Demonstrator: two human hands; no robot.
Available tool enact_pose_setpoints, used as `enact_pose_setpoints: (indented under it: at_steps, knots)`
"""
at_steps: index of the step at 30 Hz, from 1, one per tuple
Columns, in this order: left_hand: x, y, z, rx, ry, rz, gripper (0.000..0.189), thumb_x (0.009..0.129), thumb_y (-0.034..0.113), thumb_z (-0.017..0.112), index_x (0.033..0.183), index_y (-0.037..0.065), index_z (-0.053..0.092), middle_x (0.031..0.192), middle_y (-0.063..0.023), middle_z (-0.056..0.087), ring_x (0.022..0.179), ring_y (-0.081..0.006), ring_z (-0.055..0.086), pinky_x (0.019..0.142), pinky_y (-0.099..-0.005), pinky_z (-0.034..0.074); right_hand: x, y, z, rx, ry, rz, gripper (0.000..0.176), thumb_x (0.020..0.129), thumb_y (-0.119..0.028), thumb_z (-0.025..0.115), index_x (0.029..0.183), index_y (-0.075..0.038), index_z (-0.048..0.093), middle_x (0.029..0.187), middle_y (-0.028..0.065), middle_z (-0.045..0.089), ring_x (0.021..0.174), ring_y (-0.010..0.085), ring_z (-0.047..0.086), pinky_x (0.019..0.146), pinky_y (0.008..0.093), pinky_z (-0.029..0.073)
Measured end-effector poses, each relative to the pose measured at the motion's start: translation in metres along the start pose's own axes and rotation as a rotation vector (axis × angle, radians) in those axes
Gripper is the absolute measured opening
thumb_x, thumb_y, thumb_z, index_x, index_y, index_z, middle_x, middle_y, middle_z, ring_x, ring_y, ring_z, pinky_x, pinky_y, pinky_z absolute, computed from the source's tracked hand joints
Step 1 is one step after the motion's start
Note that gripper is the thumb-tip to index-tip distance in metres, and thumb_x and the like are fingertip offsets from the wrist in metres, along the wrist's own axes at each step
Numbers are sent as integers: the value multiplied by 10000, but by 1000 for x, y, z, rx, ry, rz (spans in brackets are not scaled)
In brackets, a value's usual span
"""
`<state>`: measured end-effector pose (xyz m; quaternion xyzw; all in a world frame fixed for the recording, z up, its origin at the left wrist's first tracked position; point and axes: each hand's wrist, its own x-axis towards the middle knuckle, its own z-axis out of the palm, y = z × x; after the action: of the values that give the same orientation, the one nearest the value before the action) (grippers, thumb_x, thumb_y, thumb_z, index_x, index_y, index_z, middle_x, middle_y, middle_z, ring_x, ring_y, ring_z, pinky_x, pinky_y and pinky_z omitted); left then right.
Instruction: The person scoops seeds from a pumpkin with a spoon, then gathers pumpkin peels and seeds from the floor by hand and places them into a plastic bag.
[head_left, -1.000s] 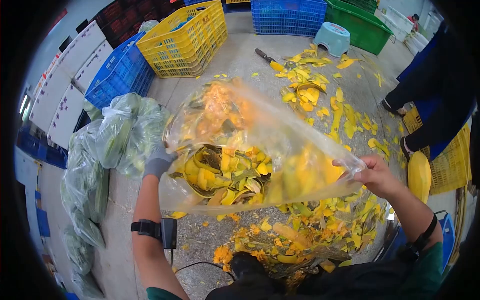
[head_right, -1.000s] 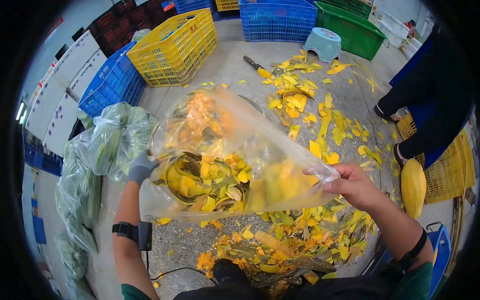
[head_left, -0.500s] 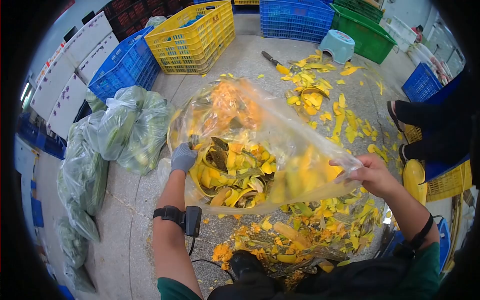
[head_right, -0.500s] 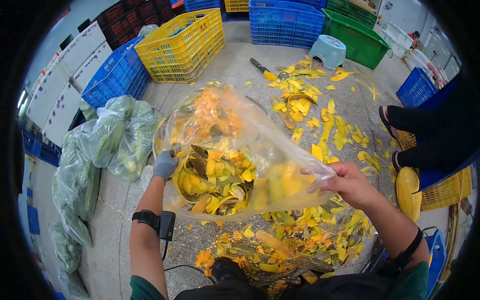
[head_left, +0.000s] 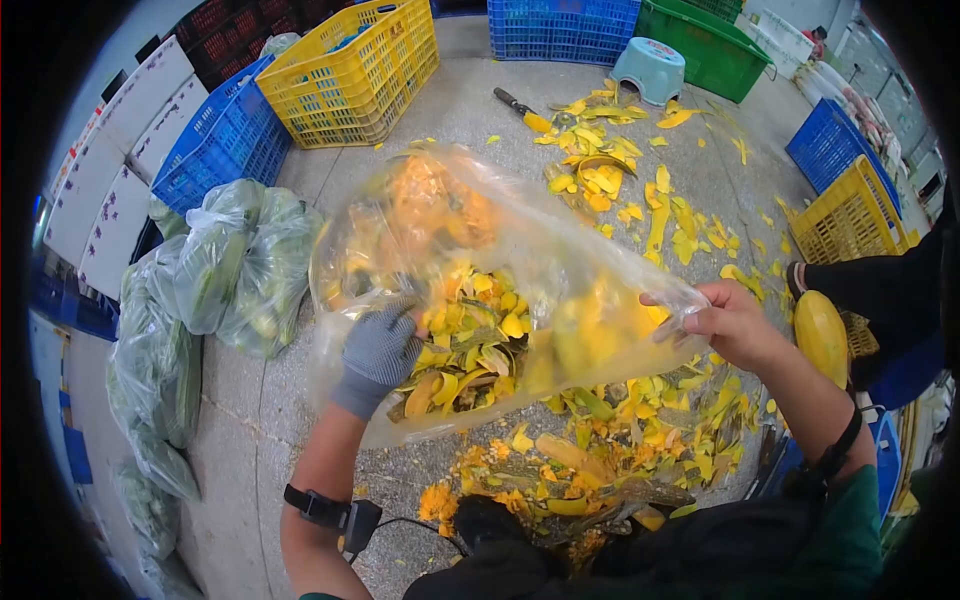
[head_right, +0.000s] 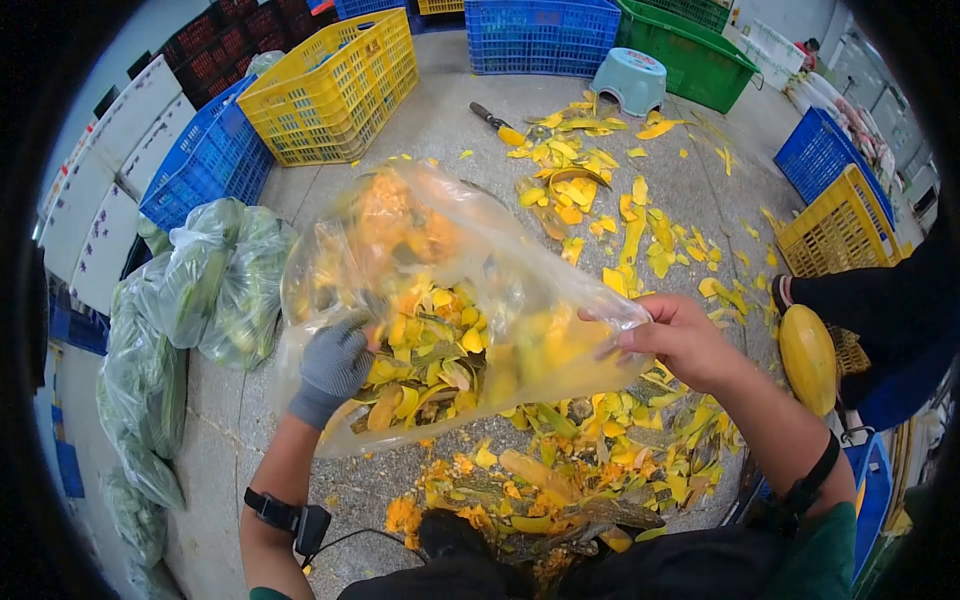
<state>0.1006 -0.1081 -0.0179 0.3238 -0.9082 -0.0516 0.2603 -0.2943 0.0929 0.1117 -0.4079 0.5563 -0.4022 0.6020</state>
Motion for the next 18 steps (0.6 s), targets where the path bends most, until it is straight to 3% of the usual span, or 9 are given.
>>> enact_pose_setpoints:
  at_steps: [2,3,8,10,11,13,15,17,18]
  knots:
    - [-11,2,0,279,-91,104,213,815,218,688,943,48,669,1217,-203,578,1024,-372,585,892,-441,480,1,1,0,16,5,-8,396,853,-140,636,1222,3,634,1055,96,701,926,152,665,866,305,513]
    - [-17,-3,-2,198,-55,-56,253,760,240,725,903,46,649,1355,-236,478,1163,-421,497,983,-479,413,0,1,-1,15,3,-22,397,856,-140,635,1225,6,631,1057,96,700,927,152,665,866,306,513]
    - [-38,-25,-31,280,-118,-126,371,680,301,787,880,55,594,1445,-247,389,1292,-469,369,1086,-555,271,-6,7,-13,0,-4,-33,395,866,-142,636,1226,19,624,1074,101,697,936,154,665,862,307,515]
    - [-44,-26,-41,350,-280,-211,483,690,304,786,1078,76,611,1517,-228,280,1369,-442,283,1128,-553,197,-6,10,-17,16,-3,-16,387,868,-142,640,1217,25,626,1085,105,696,942,157,667,859,308,515]
    - [-48,-30,-43,352,-284,-210,483,690,304,786,1078,76,611,1517,-228,280,1369,-442,283,1128,-553,197,-5,11,-17,21,-4,-14,387,868,-142,640,1217,25,626,1085,105,696,942,157,667,859,308,515]
    - [-54,-41,-45,763,-243,-418,798,685,291,795,1390,135,455,1565,-203,174,1421,-431,199,1140,-581,142,-5,11,-19,62,8,-21,374,860,-137,652,1196,25,637,1090,111,697,936,163,671,851,306,516]
    - [-50,-56,-65,934,-272,-691,1028,692,291,789,1535,199,208,1586,-201,89,1451,-381,168,1115,-635,155,-7,7,-18,89,6,-41,368,853,-130,658,1186,26,641,1095,115,695,934,166,673,846,306,518]
    - [-52,-84,-91,839,-105,-834,964,716,260,755,1525,308,233,1579,-193,189,1429,-391,227,1134,-482,248,-10,8,-19,113,8,-54,362,847,-124,664,1175,28,645,1100,120,694,931,169,674,842,306,520]
    - [-62,-110,-102,644,7,-798,900,745,254,733,1512,269,263,1527,-194,293,1400,-367,296,1104,-430,304,-10,10,-20,103,10,-76,364,841,-121,669,1172,28,646,1083,111,699,926,165,674,839,306,522]
